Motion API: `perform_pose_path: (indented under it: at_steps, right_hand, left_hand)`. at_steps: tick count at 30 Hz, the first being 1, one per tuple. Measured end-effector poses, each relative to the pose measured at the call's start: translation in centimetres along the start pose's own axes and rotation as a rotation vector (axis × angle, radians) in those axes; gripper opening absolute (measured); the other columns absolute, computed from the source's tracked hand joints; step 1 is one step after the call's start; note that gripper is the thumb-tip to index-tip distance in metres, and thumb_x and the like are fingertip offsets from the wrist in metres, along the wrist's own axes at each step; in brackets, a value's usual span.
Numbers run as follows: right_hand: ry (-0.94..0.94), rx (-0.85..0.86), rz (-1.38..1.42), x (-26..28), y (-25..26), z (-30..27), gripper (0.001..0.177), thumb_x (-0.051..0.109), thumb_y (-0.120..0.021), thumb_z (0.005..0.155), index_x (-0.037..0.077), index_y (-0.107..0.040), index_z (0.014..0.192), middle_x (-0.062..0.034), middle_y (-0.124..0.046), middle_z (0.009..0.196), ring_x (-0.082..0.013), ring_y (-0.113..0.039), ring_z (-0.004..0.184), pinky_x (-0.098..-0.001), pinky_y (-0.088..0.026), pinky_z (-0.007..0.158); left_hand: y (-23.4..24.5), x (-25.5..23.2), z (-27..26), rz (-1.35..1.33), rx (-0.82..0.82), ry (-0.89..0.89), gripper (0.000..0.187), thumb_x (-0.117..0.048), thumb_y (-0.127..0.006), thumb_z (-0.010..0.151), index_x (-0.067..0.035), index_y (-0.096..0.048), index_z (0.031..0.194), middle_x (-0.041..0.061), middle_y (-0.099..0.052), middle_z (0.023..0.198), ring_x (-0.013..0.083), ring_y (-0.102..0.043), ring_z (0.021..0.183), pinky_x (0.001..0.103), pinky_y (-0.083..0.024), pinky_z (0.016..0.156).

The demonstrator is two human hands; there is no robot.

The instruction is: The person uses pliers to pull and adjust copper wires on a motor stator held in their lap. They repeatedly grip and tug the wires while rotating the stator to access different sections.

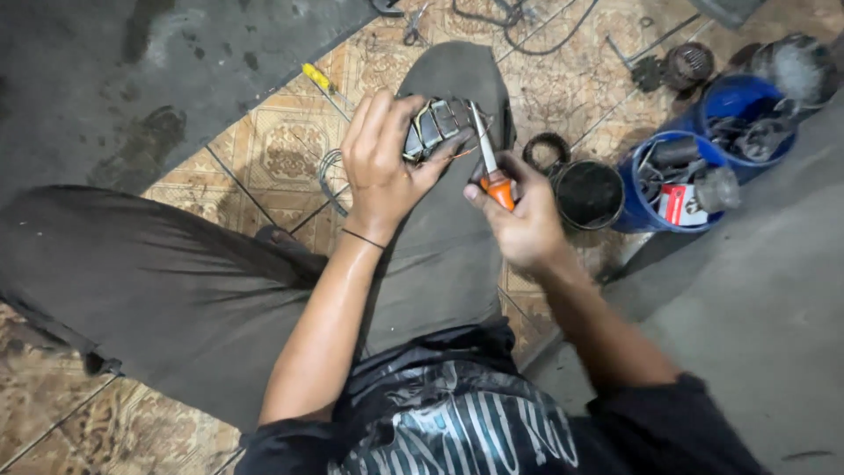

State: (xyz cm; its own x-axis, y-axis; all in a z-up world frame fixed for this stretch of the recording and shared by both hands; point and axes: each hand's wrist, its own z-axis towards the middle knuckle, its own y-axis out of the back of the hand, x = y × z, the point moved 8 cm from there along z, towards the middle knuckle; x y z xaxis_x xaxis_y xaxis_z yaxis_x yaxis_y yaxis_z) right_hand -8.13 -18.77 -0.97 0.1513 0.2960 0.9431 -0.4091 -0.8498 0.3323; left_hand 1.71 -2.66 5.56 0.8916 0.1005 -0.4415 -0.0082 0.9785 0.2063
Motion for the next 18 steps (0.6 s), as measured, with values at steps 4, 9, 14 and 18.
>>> perform_pose_path:
  at_steps: [4,9,14,18]
  right_hand:
    - [0.022,-0.058,0.166,0.0,-1.1,-0.8,0.008,0.003,-0.073,0.094,0.006,-0.066,0.096,-0.0053,-0.057,0.067,-0.0117,-0.057,0.052,-0.0235,-0.047,0.047]
    - [0.108,-0.015,0.035,-0.9,-0.5,1.4,0.015,0.010,-0.075,0.094,0.007,-0.064,0.105,-0.0049,-0.061,0.083,-0.0120,-0.055,0.070,-0.0287,-0.047,0.058]
    - [0.242,0.172,-0.175,0.8,0.3,1.2,0.018,0.003,-0.080,0.089,0.006,-0.069,0.103,-0.0108,-0.066,0.081,-0.0232,-0.067,0.079,-0.0354,-0.053,0.071]
    - [0.233,0.216,-0.146,1.4,0.6,0.9,0.024,-0.001,-0.079,0.086,0.008,-0.070,0.107,-0.0097,-0.070,0.087,-0.0199,-0.066,0.086,-0.0352,-0.053,0.080]
  left_hand:
    - [0.0,-0.3,0.4,0.009,0.048,0.000,0.045,-0.042,-0.078,0.093,-0.002,-0.064,0.106,0.012,-0.056,0.086,0.0375,-0.061,0.076,0.046,-0.054,0.071]
    - [1.4,-1.2,1.9,0.103,0.109,0.041,0.043,-0.043,-0.069,0.094,-0.002,-0.061,0.107,0.013,-0.055,0.090,0.0353,-0.059,0.081,0.045,-0.050,0.068]
    - [3.8,-1.9,1.3,-0.152,0.255,0.315,0.039,-0.023,-0.078,0.093,0.002,-0.058,0.115,0.025,-0.061,0.093,0.0525,-0.064,0.090,0.058,-0.053,0.079]
    - [3.5,-1.0,0.9,-0.155,0.336,0.521,0.029,-0.024,-0.073,0.096,0.000,-0.063,0.110,0.025,-0.067,0.086,0.0497,-0.068,0.086,0.053,-0.054,0.074]
